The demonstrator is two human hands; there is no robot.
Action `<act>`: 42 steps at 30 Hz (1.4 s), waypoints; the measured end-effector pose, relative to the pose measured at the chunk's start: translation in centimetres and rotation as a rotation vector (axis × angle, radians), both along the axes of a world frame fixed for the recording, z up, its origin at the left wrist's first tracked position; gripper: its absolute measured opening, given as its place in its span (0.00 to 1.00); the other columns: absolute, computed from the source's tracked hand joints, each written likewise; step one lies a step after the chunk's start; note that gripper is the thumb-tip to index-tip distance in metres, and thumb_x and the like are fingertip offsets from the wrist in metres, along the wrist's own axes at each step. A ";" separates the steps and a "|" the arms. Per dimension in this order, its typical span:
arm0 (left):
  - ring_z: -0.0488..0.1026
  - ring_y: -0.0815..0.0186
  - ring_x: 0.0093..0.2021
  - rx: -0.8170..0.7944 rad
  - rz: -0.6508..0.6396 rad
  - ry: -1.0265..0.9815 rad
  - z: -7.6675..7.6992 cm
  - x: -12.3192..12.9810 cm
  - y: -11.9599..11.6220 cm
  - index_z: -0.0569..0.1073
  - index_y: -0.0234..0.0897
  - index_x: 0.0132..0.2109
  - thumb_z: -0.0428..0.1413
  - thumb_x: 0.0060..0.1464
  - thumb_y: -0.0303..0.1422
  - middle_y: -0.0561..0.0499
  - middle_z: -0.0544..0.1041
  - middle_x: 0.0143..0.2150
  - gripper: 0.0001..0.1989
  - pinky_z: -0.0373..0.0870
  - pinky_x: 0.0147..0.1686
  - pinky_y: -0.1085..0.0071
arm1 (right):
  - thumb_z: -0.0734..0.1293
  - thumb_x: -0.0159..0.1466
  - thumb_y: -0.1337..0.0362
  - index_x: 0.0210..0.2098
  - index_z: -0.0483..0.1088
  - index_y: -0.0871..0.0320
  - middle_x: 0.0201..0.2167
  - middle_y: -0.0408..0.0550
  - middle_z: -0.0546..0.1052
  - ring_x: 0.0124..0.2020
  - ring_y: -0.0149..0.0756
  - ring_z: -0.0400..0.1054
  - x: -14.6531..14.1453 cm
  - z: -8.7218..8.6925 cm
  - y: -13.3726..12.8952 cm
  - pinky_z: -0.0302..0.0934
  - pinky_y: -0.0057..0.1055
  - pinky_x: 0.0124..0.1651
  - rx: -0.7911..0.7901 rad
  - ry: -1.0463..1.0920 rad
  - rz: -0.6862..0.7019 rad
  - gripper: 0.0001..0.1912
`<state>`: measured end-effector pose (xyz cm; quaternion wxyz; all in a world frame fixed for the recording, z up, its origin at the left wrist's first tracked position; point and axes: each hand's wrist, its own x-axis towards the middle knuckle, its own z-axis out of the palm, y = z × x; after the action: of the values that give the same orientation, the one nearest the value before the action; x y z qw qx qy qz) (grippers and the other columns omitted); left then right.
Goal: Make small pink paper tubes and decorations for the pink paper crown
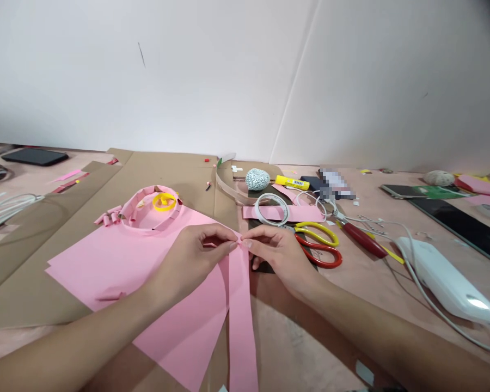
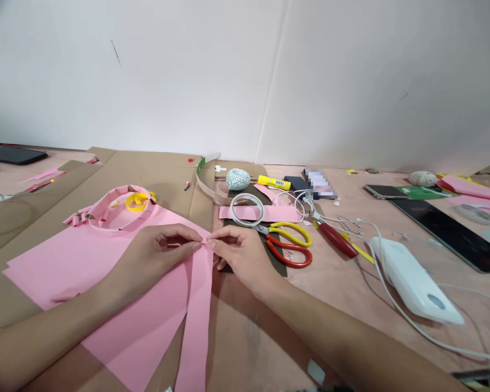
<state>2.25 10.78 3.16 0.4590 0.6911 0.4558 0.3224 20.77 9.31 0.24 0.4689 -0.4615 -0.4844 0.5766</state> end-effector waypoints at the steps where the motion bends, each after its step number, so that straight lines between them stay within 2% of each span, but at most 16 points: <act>1: 0.79 0.62 0.43 -0.002 -0.005 -0.010 -0.1 0.0 0.0 0.81 0.39 0.37 0.59 0.59 0.35 0.51 0.83 0.41 0.07 0.72 0.44 0.70 | 0.75 0.56 0.57 0.32 0.79 0.58 0.23 0.42 0.76 0.21 0.27 0.67 0.0 0.0 0.0 0.65 0.26 0.25 0.008 0.002 -0.009 0.11; 6: 0.79 0.61 0.44 -0.016 -0.034 0.001 -0.3 -0.2 0.1 0.82 0.40 0.41 0.57 0.61 0.37 0.51 0.83 0.43 0.10 0.72 0.44 0.69 | 0.76 0.54 0.57 0.31 0.79 0.58 0.23 0.42 0.75 0.22 0.28 0.66 -0.1 -0.3 0.0 0.64 0.26 0.26 0.012 0.034 -0.021 0.12; 13: 0.79 0.61 0.42 -0.003 0.006 -0.026 -0.2 -0.2 0.1 0.81 0.38 0.37 0.59 0.58 0.34 0.50 0.83 0.40 0.07 0.73 0.43 0.69 | 0.76 0.56 0.55 0.35 0.80 0.58 0.25 0.43 0.77 0.22 0.28 0.68 -0.1 -0.3 -0.1 0.65 0.27 0.26 -0.007 0.038 -0.013 0.13; 17: 0.79 0.61 0.41 -0.008 0.017 -0.037 -0.2 -0.1 0.1 0.81 0.38 0.38 0.60 0.57 0.35 0.51 0.83 0.40 0.07 0.73 0.43 0.69 | 0.76 0.56 0.55 0.33 0.80 0.58 0.25 0.44 0.77 0.23 0.29 0.68 -0.1 -0.2 0.0 0.66 0.27 0.27 -0.003 0.018 -0.003 0.12; 22: 0.79 0.61 0.43 -0.050 -0.005 -0.021 -0.2 -0.2 0.0 0.81 0.40 0.38 0.57 0.61 0.37 0.52 0.83 0.40 0.10 0.73 0.42 0.69 | 0.76 0.55 0.57 0.31 0.78 0.58 0.25 0.43 0.77 0.24 0.29 0.67 -0.2 -0.1 -0.2 0.65 0.26 0.27 -0.021 0.041 -0.037 0.10; 28: 0.79 0.60 0.43 -0.002 0.040 0.008 -0.1 -0.2 0.0 0.81 0.41 0.39 0.59 0.60 0.38 0.52 0.83 0.41 0.09 0.72 0.43 0.69 | 0.76 0.55 0.57 0.34 0.79 0.58 0.30 0.46 0.79 0.28 0.32 0.69 -0.1 0.2 -0.1 0.66 0.28 0.29 -0.016 0.040 -0.019 0.11; 33: 0.79 0.61 0.43 0.014 0.030 0.002 -0.1 -0.2 0.1 0.82 0.41 0.39 0.60 0.58 0.38 0.51 0.83 0.41 0.08 0.73 0.44 0.69 | 0.75 0.56 0.56 0.33 0.79 0.59 0.27 0.45 0.77 0.26 0.30 0.68 0.0 0.3 -0.1 0.65 0.27 0.28 -0.034 0.048 0.007 0.12; 37: 0.78 0.60 0.44 -0.034 0.027 -0.028 0.0 0.0 0.2 0.81 0.40 0.38 0.59 0.59 0.40 0.50 0.82 0.39 0.10 0.73 0.41 0.70 | 0.76 0.55 0.59 0.32 0.79 0.57 0.26 0.43 0.77 0.26 0.30 0.68 0.0 0.1 0.0 0.64 0.25 0.28 -0.034 0.113 -0.038 0.09; 42: 0.78 0.60 0.41 -0.077 0.019 -0.020 0.2 0.1 0.3 0.82 0.39 0.38 0.57 0.60 0.38 0.50 0.82 0.36 0.11 0.72 0.37 0.70 | 0.75 0.55 0.59 0.33 0.80 0.57 0.27 0.45 0.78 0.26 0.32 0.68 -0.1 -0.3 0.0 0.64 0.27 0.26 -0.016 0.079 -0.044 0.09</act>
<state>2.31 11.13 3.34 0.4868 0.6651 0.4699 0.3160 20.71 9.31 -0.03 0.4964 -0.4525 -0.4505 0.5881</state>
